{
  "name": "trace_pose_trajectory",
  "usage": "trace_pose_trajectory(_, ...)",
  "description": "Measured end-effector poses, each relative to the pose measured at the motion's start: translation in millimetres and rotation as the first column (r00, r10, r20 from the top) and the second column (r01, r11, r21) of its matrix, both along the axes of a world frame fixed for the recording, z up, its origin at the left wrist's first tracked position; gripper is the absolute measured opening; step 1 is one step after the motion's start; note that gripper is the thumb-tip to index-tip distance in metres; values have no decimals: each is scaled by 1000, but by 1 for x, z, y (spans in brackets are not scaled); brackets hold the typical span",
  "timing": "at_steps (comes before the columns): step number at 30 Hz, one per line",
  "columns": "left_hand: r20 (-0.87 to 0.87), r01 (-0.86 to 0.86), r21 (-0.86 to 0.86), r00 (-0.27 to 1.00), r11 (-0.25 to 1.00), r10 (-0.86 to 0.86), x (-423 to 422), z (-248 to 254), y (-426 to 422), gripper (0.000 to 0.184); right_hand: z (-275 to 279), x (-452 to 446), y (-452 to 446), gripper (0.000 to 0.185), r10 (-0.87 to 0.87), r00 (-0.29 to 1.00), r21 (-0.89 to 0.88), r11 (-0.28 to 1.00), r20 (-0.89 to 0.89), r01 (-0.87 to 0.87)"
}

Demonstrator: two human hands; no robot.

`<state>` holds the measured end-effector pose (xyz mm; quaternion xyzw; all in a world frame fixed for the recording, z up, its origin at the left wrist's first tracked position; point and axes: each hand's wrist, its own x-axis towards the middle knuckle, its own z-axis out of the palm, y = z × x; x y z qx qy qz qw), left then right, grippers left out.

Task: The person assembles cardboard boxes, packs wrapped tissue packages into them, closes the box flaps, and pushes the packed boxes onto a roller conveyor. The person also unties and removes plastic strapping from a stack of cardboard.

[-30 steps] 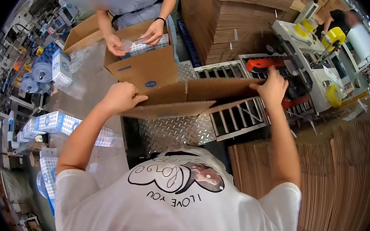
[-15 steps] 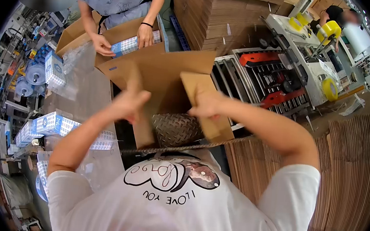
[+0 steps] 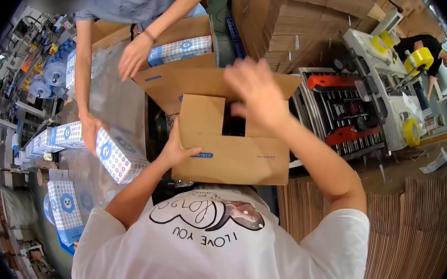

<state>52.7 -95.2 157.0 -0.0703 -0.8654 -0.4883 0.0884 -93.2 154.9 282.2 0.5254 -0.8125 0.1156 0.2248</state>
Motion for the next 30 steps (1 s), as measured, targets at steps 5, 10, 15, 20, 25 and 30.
trace_pose_trajectory(5, -102, -419, 26, 902, 908, 419, -31, 0, 26, 106, -112, 51, 31, 65, -169, 919, 39, 985, 356, 166)
trace_pose_trajectory(10, -33, -408, -557, 881, 723, 472, -30, -5, 14, 57, -112, 33, 44, 61, -69, 751, -177, 954, 656, 242)
trace_pose_trajectory(15, -3, -386, -406, 907, 828, 422, 2, -46, -119, 46, -345, 33, 60, 80, -49, 61, -18, 616, 997, 788)
trace_pose_trajectory(20, 59, -379, -292, 909, 878, 412, -2, -50, -132, 45, -332, 29, 109, 96, 127, -384, 120, 820, 915, 559)
trace_pose_trajectory(25, 28, -406, -277, 903, 871, 429, -6, -60, -147, 42, -321, 10, 168, 108, -381, -338, 506, 719, 860, 477)
trace_pose_trajectory(30, 23, -458, -207, 881, 864, 473, -6, -84, -173, 44, -406, 54, 106, 102, -51, -543, 374, 779, 838, 504)
